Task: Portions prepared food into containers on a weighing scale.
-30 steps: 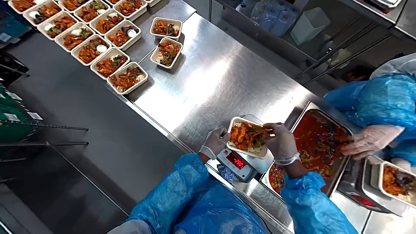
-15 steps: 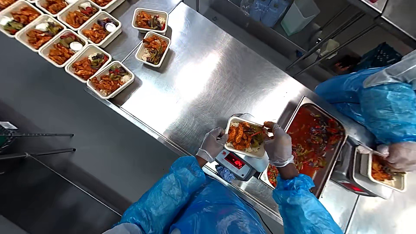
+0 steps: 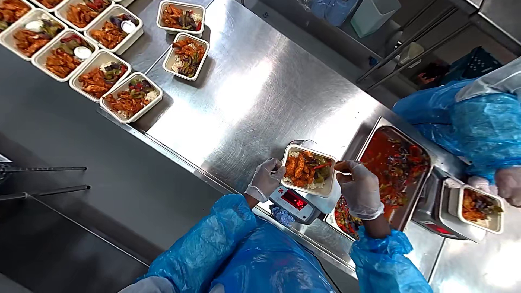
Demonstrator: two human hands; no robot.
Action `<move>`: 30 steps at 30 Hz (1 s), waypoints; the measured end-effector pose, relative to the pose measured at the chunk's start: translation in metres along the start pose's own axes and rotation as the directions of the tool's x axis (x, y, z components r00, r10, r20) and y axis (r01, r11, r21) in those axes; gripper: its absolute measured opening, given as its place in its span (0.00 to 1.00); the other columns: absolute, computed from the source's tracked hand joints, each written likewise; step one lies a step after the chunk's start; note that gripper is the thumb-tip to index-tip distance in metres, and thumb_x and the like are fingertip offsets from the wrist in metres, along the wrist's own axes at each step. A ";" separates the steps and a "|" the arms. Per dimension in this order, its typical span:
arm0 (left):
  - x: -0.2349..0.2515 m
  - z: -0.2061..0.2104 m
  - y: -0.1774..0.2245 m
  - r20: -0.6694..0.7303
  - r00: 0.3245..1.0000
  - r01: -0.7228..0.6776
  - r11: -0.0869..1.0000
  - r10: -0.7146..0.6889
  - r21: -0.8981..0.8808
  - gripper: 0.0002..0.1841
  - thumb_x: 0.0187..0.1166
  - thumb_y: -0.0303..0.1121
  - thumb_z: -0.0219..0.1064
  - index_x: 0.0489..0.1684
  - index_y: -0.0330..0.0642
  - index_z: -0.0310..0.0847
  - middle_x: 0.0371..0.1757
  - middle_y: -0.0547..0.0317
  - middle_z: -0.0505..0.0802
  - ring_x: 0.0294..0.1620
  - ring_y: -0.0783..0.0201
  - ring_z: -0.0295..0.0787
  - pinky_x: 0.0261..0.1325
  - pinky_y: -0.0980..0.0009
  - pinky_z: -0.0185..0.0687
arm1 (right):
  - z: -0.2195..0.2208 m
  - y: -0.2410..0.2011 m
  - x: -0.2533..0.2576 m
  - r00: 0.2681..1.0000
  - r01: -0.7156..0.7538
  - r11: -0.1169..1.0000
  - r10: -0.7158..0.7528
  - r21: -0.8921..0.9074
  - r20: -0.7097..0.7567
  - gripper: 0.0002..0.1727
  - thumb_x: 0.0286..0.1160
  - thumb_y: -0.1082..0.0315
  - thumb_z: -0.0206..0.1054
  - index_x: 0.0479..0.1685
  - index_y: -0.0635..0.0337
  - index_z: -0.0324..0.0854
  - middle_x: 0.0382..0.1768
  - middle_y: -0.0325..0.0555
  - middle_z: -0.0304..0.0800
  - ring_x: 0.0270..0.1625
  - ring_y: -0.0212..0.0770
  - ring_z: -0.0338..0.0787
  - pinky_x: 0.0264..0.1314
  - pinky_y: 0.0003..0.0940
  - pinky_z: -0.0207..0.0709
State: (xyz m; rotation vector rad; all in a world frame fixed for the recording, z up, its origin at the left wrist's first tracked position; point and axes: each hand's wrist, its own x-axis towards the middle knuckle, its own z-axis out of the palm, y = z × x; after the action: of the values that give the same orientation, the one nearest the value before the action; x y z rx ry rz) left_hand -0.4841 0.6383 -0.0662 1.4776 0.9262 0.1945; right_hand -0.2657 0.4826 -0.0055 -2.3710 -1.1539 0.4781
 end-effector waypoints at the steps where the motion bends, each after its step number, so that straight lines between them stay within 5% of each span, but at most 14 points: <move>1: 0.000 -0.001 0.000 0.006 1.000 0.007 1.000 -0.007 0.000 0.08 0.87 0.37 0.65 0.44 0.43 0.83 0.48 0.53 0.91 0.43 0.59 0.90 0.47 0.56 0.88 | 0.002 -0.003 -0.001 1.000 0.010 1.000 -0.010 0.006 0.018 0.17 0.64 0.82 0.76 0.51 0.56 0.87 0.55 0.50 0.91 0.47 0.47 0.94 0.44 0.50 0.92; 7: 0.001 -0.002 0.001 0.022 1.000 -0.005 0.999 0.004 0.033 0.09 0.88 0.37 0.65 0.45 0.40 0.83 0.47 0.50 0.90 0.43 0.57 0.90 0.47 0.54 0.87 | 0.041 -0.008 -0.010 0.989 0.144 0.985 -0.140 -0.094 0.052 0.24 0.54 0.80 0.81 0.54 0.56 0.86 0.66 0.61 0.79 0.62 0.60 0.86 0.57 0.59 0.86; 10: 0.003 -0.005 0.005 0.030 1.000 0.005 0.995 -0.008 0.103 0.10 0.88 0.38 0.65 0.44 0.40 0.83 0.45 0.49 0.90 0.42 0.55 0.89 0.46 0.53 0.86 | 0.044 -0.008 -0.008 0.978 0.206 0.972 -0.201 -0.115 0.056 0.22 0.51 0.78 0.82 0.50 0.58 0.87 0.63 0.61 0.81 0.62 0.62 0.84 0.58 0.61 0.83; 15: 0.006 -0.023 -0.001 0.063 0.998 0.005 0.987 -0.015 0.161 0.11 0.88 0.40 0.65 0.47 0.43 0.87 0.40 0.51 0.92 0.35 0.57 0.88 0.40 0.54 0.85 | 0.016 -0.009 -0.014 0.972 0.223 0.975 -0.222 0.000 0.075 0.15 0.62 0.81 0.74 0.48 0.58 0.90 0.57 0.55 0.89 0.54 0.55 0.91 0.54 0.57 0.86; 18: -0.006 -0.043 -0.011 0.055 0.998 -0.014 0.969 0.000 0.247 0.15 0.89 0.42 0.61 0.39 0.42 0.85 0.31 0.51 0.88 0.29 0.55 0.85 0.34 0.52 0.80 | -0.008 -0.009 -0.017 0.989 0.113 0.982 -0.126 0.155 0.080 0.13 0.68 0.81 0.71 0.50 0.58 0.87 0.65 0.50 0.87 0.57 0.45 0.93 0.54 0.46 0.92; 20: -0.015 -0.044 -0.023 0.200 0.979 -0.047 0.911 -0.039 0.409 0.15 0.88 0.41 0.63 0.37 0.41 0.88 0.34 0.51 0.91 0.36 0.54 0.89 0.43 0.47 0.85 | -0.020 -0.005 -0.023 0.997 -0.021 0.946 -0.005 0.323 0.080 0.13 0.71 0.80 0.69 0.51 0.57 0.87 0.68 0.45 0.86 0.60 0.41 0.92 0.56 0.41 0.92; 22: -0.025 -0.024 -0.050 0.411 0.906 -0.181 0.778 -0.106 0.601 0.11 0.85 0.40 0.65 0.47 0.48 0.93 0.48 0.56 0.95 0.51 0.55 0.93 0.58 0.45 0.88 | -0.025 0.003 -0.033 0.993 -0.118 0.887 0.104 0.447 0.057 0.14 0.72 0.80 0.69 0.54 0.56 0.85 0.69 0.42 0.86 0.60 0.39 0.91 0.56 0.37 0.91; 25: -0.039 0.025 -0.080 0.642 0.752 -0.471 0.562 -0.146 0.680 0.24 0.83 0.32 0.63 0.78 0.65 0.80 0.56 0.50 0.93 0.56 0.45 0.92 0.55 0.40 0.87 | -0.027 0.014 -0.044 0.970 -0.208 0.818 0.242 0.537 0.006 0.13 0.73 0.79 0.69 0.53 0.55 0.87 0.67 0.40 0.89 0.64 0.37 0.90 0.62 0.35 0.88; 30: -0.029 0.067 -0.065 0.815 0.507 -0.716 0.391 -0.281 0.579 0.33 0.80 0.20 0.62 0.83 0.66 0.72 0.52 0.45 0.93 0.54 0.40 0.92 0.53 0.40 0.86 | -0.027 0.039 -0.077 0.937 -0.257 0.769 0.348 0.585 -0.045 0.14 0.74 0.78 0.68 0.56 0.56 0.86 0.59 0.40 0.92 0.58 0.36 0.91 0.58 0.32 0.88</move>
State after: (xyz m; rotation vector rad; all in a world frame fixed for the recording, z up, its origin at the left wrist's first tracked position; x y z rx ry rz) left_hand -0.4882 0.5594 -0.1240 2.3869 -0.2120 -0.9675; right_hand -0.2726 0.3929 0.0038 -2.0035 -0.4515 0.6353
